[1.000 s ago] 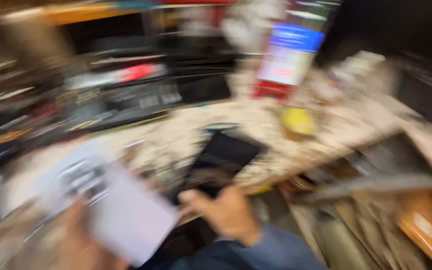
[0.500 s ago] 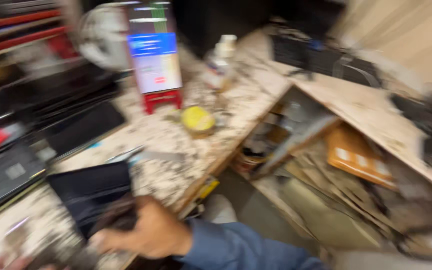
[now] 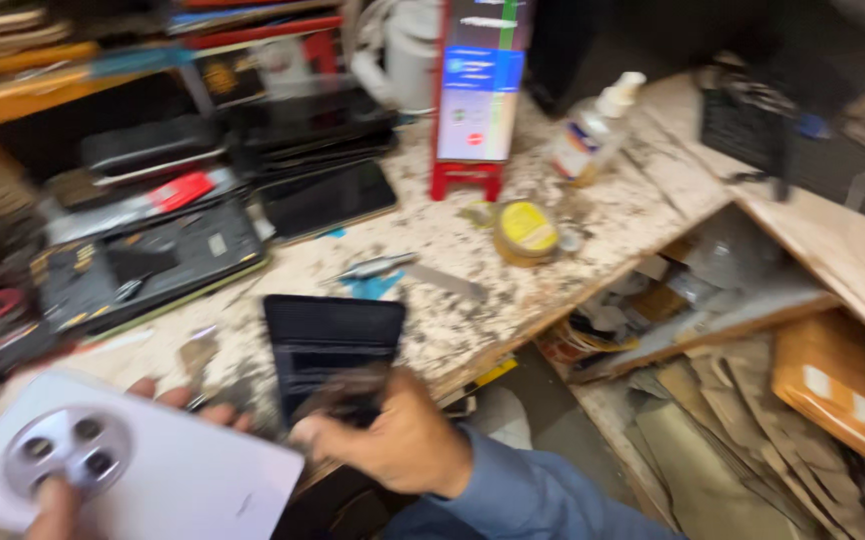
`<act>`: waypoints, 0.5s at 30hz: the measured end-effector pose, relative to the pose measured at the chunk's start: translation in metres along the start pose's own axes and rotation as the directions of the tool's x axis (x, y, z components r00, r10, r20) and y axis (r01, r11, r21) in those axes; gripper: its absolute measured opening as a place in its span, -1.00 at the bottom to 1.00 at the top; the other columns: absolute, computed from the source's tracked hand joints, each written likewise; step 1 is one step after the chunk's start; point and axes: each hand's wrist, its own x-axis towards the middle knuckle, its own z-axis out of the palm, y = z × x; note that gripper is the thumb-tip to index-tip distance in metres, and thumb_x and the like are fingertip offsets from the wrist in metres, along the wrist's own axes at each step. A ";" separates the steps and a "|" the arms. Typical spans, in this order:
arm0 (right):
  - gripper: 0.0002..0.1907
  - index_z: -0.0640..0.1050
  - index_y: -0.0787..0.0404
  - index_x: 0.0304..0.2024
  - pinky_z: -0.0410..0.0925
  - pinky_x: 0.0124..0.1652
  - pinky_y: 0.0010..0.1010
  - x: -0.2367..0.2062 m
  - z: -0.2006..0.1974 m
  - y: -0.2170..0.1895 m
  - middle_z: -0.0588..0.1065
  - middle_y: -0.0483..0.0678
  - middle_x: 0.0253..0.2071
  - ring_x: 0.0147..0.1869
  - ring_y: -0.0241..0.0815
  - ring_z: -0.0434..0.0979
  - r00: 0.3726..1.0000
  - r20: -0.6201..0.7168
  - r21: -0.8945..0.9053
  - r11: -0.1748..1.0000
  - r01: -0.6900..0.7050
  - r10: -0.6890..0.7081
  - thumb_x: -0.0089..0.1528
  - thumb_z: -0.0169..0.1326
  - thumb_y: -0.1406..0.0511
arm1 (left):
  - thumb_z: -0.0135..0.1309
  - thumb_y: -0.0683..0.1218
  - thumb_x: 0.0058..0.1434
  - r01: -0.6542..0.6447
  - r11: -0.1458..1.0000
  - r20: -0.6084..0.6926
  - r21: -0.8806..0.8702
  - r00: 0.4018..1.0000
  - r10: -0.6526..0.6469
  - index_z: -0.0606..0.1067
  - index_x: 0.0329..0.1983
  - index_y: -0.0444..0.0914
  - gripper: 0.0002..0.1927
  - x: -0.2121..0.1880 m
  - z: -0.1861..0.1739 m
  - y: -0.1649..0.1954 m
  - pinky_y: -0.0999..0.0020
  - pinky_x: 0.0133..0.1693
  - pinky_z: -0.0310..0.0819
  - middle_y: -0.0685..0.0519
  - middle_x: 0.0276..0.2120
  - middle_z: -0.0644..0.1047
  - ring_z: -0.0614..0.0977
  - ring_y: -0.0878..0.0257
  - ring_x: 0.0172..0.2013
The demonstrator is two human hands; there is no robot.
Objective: The person holds a smartphone and a black anti-static mat, taps a phone mounted on a red test stand to run a screen test, then works on a disassembled phone, using a screwdriver on its lower edge and handling its internal components over the workbench.
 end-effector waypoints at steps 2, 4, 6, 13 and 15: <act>-0.89 0.64 0.29 -0.29 0.45 -0.21 -0.45 0.004 0.001 0.007 0.60 -0.12 -0.36 -0.25 -0.37 0.57 0.990 -0.036 -0.145 0.981 0.126 -0.133 0.22 0.29 0.35 | -0.08 0.37 0.27 -0.105 0.992 0.147 -0.065 0.983 0.114 0.20 0.51 -0.26 -0.10 -0.013 0.011 -0.008 -0.40 0.18 0.33 -0.14 0.23 0.46 0.49 -0.25 0.19; -0.91 0.64 0.29 -0.29 0.46 -0.19 -0.45 0.007 0.004 0.014 0.61 -0.12 -0.34 -0.23 -0.36 0.60 0.985 -0.068 -0.190 0.971 0.146 -0.161 0.20 0.30 0.38 | -0.15 0.32 0.30 -0.278 0.954 0.111 -0.114 0.951 0.290 0.22 0.44 -0.41 -0.13 -0.020 0.017 -0.019 -0.27 0.10 0.41 -0.23 0.12 0.47 0.56 -0.22 0.03; -0.94 0.63 0.30 -0.28 0.48 -0.21 -0.46 0.005 0.008 0.019 0.62 -0.12 -0.35 -0.25 -0.36 0.60 0.998 -0.067 -0.032 0.999 0.008 -0.010 0.21 0.26 0.42 | -0.19 0.30 0.30 -0.244 0.955 0.140 -0.169 0.953 0.268 0.23 0.42 -0.38 -0.18 -0.022 0.020 -0.024 -0.10 0.07 0.50 -0.21 0.11 0.49 0.62 -0.09 0.00; -0.94 0.66 0.34 -0.28 0.47 -0.27 -0.48 -0.001 0.016 0.020 0.61 -0.10 -0.37 -0.30 -0.34 0.60 0.990 -0.102 0.020 0.995 -0.095 0.097 0.19 0.27 0.47 | -0.16 0.28 0.33 -0.268 0.932 0.194 -0.245 0.928 0.318 0.23 0.40 -0.42 -0.19 -0.025 0.038 -0.010 -0.08 0.08 0.55 -0.22 0.09 0.48 0.63 -0.03 -0.04; -0.94 0.66 0.35 -0.27 0.46 -0.27 -0.48 -0.002 0.017 0.018 0.61 -0.09 -0.36 -0.29 -0.34 0.59 0.990 -0.101 0.023 0.995 -0.100 0.102 0.19 0.27 0.47 | -0.15 0.28 0.33 -0.266 0.932 0.198 -0.246 0.928 0.317 0.22 0.41 -0.41 -0.19 -0.026 0.042 -0.006 -0.07 0.09 0.55 -0.21 0.09 0.48 0.63 -0.02 -0.03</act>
